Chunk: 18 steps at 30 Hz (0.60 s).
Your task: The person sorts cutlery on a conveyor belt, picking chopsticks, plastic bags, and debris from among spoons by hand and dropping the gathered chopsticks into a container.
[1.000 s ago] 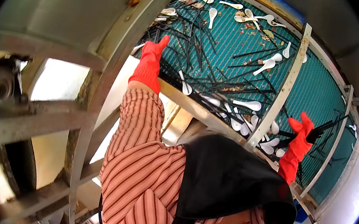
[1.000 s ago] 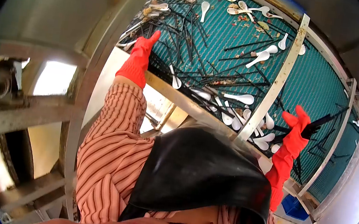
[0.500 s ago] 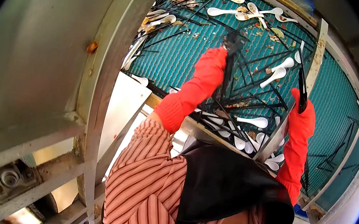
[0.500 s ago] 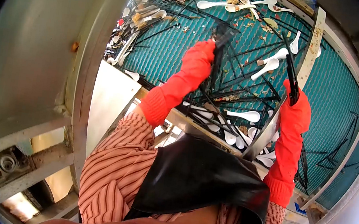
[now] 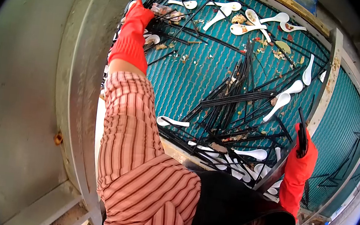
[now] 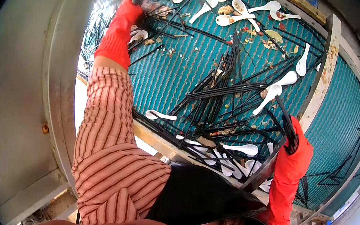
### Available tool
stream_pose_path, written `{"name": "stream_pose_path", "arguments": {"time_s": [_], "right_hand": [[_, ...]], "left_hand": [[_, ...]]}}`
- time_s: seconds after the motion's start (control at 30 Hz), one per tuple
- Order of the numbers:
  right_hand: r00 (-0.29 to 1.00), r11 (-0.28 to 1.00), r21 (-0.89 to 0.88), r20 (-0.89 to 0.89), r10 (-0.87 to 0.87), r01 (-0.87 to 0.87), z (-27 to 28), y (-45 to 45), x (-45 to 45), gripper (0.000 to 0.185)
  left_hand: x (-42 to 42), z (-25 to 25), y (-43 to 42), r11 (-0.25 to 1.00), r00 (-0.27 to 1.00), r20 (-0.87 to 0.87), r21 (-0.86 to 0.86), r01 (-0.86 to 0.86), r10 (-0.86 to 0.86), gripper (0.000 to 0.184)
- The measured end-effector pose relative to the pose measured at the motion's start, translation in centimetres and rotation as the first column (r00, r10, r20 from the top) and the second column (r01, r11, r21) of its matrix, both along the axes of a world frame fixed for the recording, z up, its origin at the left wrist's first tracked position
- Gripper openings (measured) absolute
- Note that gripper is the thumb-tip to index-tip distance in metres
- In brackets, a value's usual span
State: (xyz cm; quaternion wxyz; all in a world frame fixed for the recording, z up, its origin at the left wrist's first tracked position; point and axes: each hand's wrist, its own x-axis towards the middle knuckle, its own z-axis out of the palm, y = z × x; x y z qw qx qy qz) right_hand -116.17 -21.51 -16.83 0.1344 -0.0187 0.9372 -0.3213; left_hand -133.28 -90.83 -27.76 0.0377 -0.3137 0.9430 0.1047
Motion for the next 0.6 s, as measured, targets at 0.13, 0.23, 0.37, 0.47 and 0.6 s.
{"name": "stream_pose_path", "arguments": {"time_s": [0.13, 0.23, 0.37, 0.47, 0.6], "right_hand": [[0.998, 0.999, -0.001, -0.03, -0.054, 0.054, -0.4, -0.1, 0.3, 0.039], [0.993, 0.998, 0.003, -0.105, -0.055, 0.055, -1.3, 0.4, 0.8, 0.055], [0.988, 0.998, -0.007, -0.139, -0.062, 0.062, -1.0, -0.2, 0.8, 0.054], [0.983, 0.998, 0.013, -0.176, -0.055, 0.058, -0.6, -0.5, 0.8, 0.049], [0.967, 0.996, -0.061, -0.243, -0.073, 0.059, -1.8, 0.1, 1.0, 0.044]], "left_hand": [[-1.9, -3.4, -1.8, 0.983, 0.98, 0.19, -0.184, -0.018, 0.053, 0.09], [-1.2, -3.1, -2.4, 0.995, 0.981, 0.19, -0.09, 0.047, -0.03, 0.086], [1.3, -0.2, 2.0, 0.984, 0.965, 0.259, -0.15, 0.093, -0.052, 0.071], [3.2, 0.4, 6.3, 0.977, 0.977, 0.206, -0.191, 0.098, -0.058, 0.053], [7.4, 1.2, 12.6, 0.989, 0.984, 0.148, -0.097, 0.11, -0.095, 0.046]]}}
